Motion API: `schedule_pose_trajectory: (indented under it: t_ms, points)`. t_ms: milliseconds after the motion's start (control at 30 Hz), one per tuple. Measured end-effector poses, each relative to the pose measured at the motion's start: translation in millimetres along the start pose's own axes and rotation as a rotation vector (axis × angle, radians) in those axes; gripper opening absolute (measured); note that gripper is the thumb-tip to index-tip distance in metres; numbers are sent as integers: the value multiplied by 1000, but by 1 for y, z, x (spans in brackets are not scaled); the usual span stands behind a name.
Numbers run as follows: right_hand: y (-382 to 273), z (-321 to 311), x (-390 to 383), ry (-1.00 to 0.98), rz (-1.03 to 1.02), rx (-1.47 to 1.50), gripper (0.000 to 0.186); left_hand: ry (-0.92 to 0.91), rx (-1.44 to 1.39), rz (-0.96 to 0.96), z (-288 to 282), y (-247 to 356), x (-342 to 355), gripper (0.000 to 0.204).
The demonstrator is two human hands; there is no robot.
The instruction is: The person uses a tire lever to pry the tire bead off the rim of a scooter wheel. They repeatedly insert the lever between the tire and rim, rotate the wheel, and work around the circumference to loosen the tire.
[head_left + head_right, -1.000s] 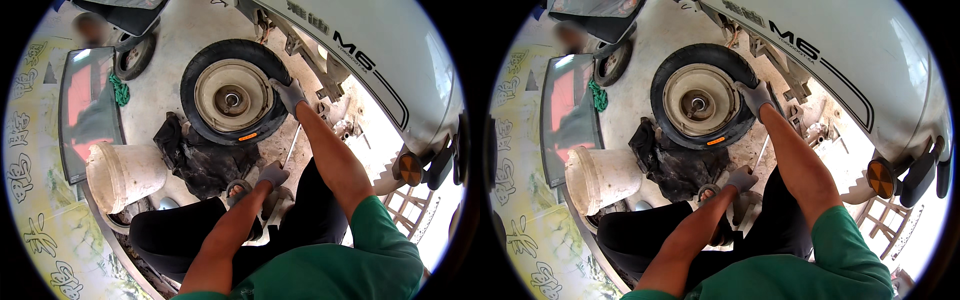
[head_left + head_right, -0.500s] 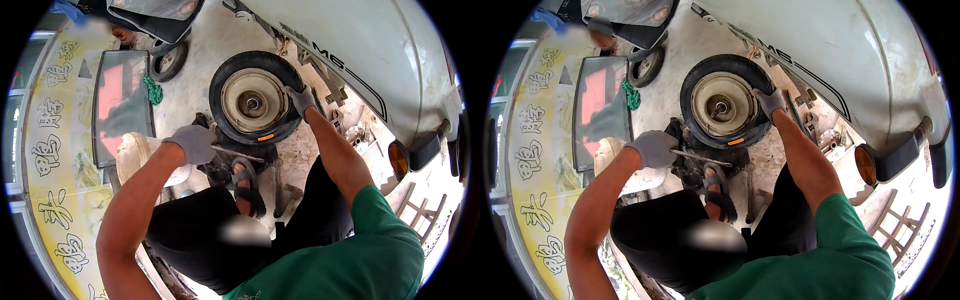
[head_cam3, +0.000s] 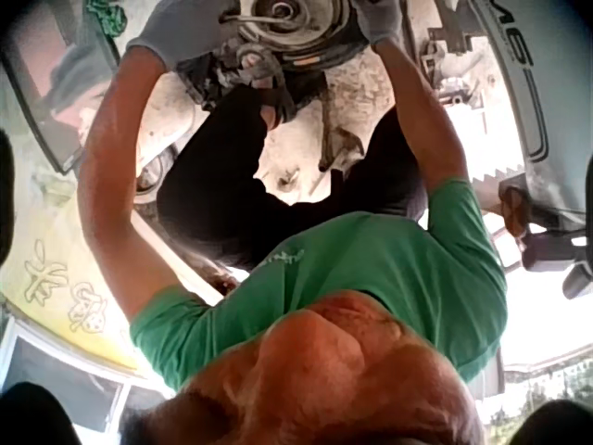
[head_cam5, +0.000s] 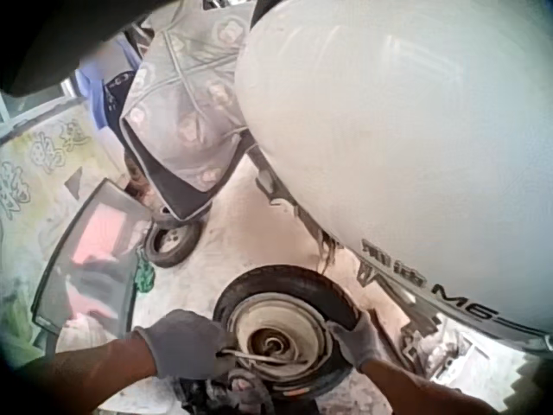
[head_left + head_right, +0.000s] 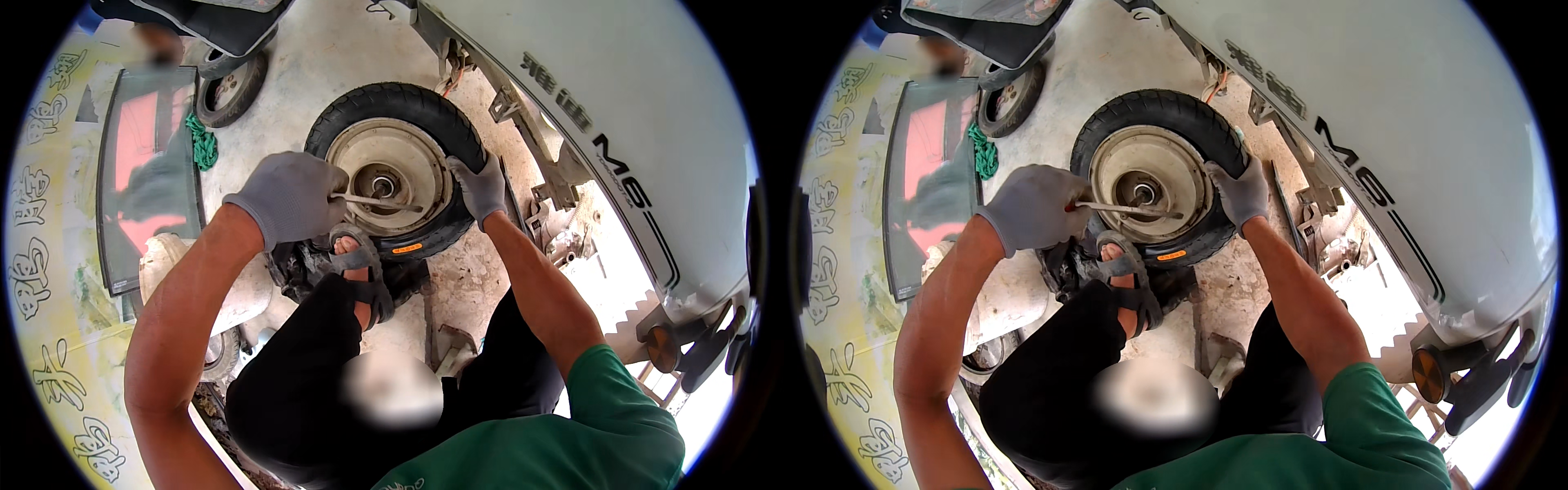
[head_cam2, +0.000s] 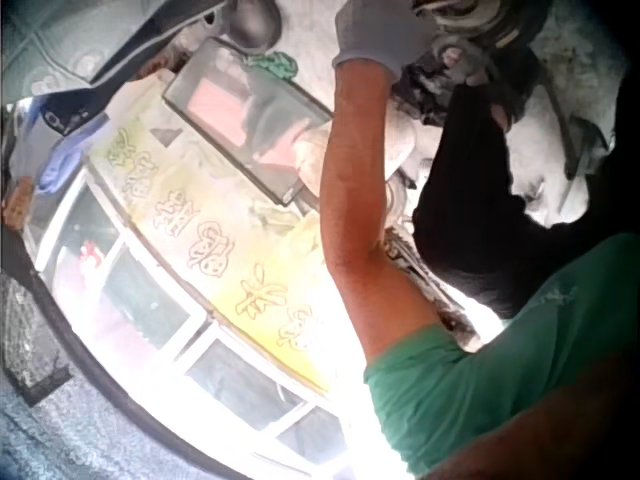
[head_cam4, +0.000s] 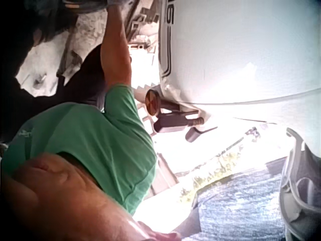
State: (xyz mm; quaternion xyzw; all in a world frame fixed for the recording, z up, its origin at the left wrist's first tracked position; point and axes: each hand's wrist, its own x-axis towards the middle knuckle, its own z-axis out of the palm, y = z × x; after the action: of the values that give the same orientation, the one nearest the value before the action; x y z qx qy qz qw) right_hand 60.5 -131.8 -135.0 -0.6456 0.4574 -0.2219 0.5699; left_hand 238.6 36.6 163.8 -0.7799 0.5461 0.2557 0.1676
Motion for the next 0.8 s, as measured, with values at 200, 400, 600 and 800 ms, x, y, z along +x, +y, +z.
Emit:
schedule_pose_trajectory:
  t_ms: [200, 400, 600, 800]
  points:
    - [21, 5, 5, -30, -29, 327, 53, 175, 13, 211, 11, -38, 34, 24]
    - [27, 2, 7, -72, 51, 363, 60, 66, 19, 412, 17, -46, 78, 27]
    - [13, 6, 1, -58, -5, 472, 63, -138, 280, 272, 17, -25, 102, 24]
    - [9, 1, -1, -78, 48, 455, 74, -31, 322, 263, 23, -5, 103, 21]
